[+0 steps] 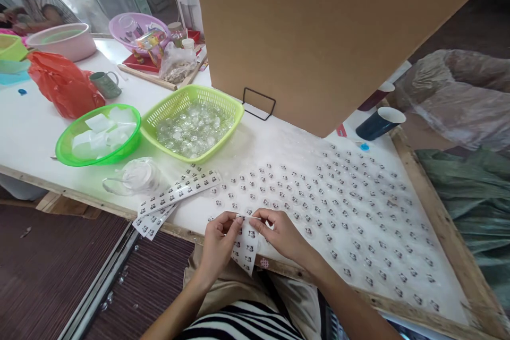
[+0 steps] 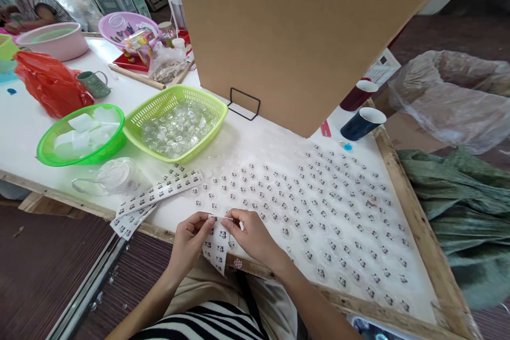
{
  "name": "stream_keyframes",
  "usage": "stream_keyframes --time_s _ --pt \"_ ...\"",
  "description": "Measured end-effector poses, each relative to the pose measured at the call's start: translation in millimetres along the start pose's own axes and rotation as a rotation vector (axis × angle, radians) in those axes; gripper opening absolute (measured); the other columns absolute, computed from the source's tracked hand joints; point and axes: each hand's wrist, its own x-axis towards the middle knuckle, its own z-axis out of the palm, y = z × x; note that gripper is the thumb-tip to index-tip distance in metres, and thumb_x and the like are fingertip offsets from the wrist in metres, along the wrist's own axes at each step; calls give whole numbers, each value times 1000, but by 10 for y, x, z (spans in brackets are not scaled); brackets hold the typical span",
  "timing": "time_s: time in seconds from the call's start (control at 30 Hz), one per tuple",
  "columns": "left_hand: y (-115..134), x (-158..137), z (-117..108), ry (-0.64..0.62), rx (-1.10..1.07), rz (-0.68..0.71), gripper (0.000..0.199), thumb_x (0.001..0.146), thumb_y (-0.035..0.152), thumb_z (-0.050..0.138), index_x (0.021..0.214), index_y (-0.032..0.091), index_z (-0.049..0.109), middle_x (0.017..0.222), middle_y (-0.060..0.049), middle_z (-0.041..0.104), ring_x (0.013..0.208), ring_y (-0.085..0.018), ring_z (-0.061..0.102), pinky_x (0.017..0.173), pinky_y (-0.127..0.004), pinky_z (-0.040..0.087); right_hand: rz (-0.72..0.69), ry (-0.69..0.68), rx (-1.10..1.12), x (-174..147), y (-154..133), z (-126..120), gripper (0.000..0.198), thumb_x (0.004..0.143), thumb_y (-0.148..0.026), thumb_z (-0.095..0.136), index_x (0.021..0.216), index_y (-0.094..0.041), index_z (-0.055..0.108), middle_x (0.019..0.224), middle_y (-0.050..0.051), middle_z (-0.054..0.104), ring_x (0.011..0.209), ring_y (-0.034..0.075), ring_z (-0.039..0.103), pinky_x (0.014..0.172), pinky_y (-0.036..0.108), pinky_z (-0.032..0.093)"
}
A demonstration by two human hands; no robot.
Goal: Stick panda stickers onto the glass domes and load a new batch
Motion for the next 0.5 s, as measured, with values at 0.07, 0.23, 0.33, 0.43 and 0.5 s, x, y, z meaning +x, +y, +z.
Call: stream_keyframes --time_s 0.07,0.23,0.33,0.43,0.5 --pt "-2 6 -6 23 1 7 32 86 46 64 81 14 66 67 -1 62 58 -12 50 53 -20 37 -45 79 -24 -17 -9 14 18 91 -39 58 85 -23 65 77 1 65 70 16 55 66 30 43" --pt "-6 18 -11 55 25 13 34 86 47 64 76 15 64 61 2 57 55 -10 45 51 -20 34 -154 176 -79 -66 -34 -42 10 90 -33 58 84 -26 61 85 4 64 78 20 56 74 36 45" --pt "10 11 3 66 54 38 34 86 46 64 72 15 62 58 3 53 54 -10 43 51 -20 33 -154 228 -1 -64 -63 -70 11 91 -32 57 82 -26 59 82 4 60 77 20 54 72 35 45" --pt "19 -3 21 49 89 58 34 87 45 63 71 15 61 58 3 52 54 -10 42 51 -20 33 -110 303 90 -13 -96 -14 11 89 -32 59 98 -26 56 83 2 61 75 18 55 72 34 46" --pt "13 -7 26 29 114 69 34 88 44 63 71 15 62 58 3 52 54 -10 42 51 -20 33 -105 275 127 36 -116 59 30 86 -29 62 113 -27 49 87 1 63 79 18 58 77 34 46"
